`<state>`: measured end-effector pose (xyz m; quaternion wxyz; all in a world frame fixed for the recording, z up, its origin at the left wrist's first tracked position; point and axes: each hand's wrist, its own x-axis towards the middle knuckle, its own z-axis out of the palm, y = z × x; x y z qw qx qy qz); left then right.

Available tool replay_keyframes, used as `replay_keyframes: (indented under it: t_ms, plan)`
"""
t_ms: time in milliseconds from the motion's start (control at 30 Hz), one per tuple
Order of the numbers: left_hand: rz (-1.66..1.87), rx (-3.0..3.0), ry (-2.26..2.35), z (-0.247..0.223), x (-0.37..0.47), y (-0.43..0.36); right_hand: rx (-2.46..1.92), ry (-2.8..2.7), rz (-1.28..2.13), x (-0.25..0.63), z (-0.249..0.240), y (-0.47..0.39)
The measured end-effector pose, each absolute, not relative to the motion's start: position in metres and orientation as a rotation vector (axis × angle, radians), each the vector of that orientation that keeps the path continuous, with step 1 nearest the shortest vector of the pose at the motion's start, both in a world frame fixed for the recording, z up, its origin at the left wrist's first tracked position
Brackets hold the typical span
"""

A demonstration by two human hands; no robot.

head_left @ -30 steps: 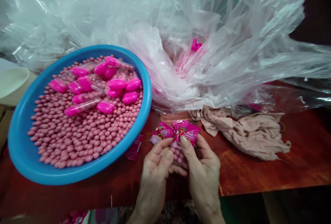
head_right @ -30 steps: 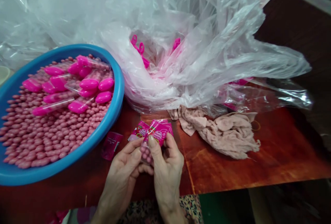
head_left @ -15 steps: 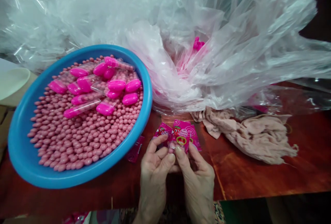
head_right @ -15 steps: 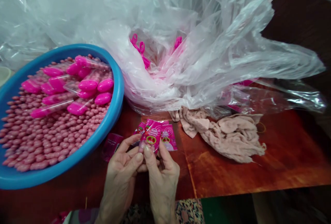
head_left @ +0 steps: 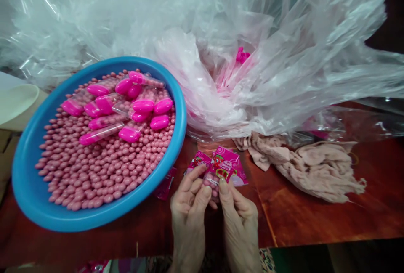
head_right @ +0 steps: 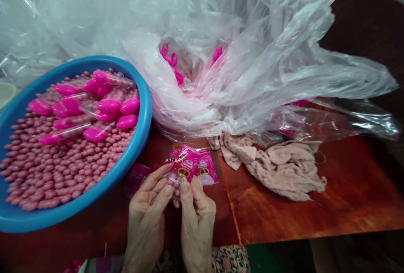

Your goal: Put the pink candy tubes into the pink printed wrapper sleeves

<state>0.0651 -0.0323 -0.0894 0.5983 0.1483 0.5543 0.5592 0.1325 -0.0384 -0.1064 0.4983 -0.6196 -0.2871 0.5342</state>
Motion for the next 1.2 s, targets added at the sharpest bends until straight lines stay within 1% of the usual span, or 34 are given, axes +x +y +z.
replay_keyframes:
  t_ms: [200, 267, 400, 567, 733, 833, 933, 1000, 1067, 1133, 1200]
  plan:
    - [1.277, 0.309, 1.29, -0.091, 0.065, -0.028, -1.491, -0.769, 1.271, 0.142, -0.108, -0.036]
    - [1.254, 0.305, 1.268, -0.091, 0.066, -0.027, -1.455, -0.704, 1.36, 0.15, -0.105, -0.032]
    - [1.2, 0.379, 1.324, -0.088, 0.068, -0.03, -1.305, -0.366, 1.609, 0.154, -0.101, -0.025]
    - [1.293, 0.435, 1.422, -0.09, 0.062, -0.04, -1.295, -0.36, 1.608, 0.136, -0.102, -0.03]
    - [1.321, 0.362, 1.259, -0.09, 0.057, -0.044, -1.244, -0.413, 1.651, 0.132, -0.1, -0.039]
    - [1.29, 0.256, 1.139, -0.084, 0.058, -0.045, -1.275, -0.534, 1.641, 0.139, -0.094, -0.041]
    - [1.229, 0.256, 1.097, -0.081, 0.054, -0.049, -1.359, -0.809, 1.539, 0.147, -0.09, -0.044]
    - [1.213, 0.422, 1.185, -0.082, 0.045, -0.052, -1.384, -0.931, 1.484, 0.15, -0.087, -0.047]
    - [1.235, 0.697, 1.388, -0.084, 0.034, -0.054, -1.403, -1.002, 1.464, 0.153, -0.085, -0.049]
    - [1.288, 0.798, 1.537, -0.084, 0.024, -0.054, -1.417, -1.09, 1.469, 0.155, -0.081, -0.051]
    - [1.27, 0.744, 1.419, -0.081, 0.021, -0.053, -1.408, -1.188, 1.485, 0.156, -0.076, -0.054]
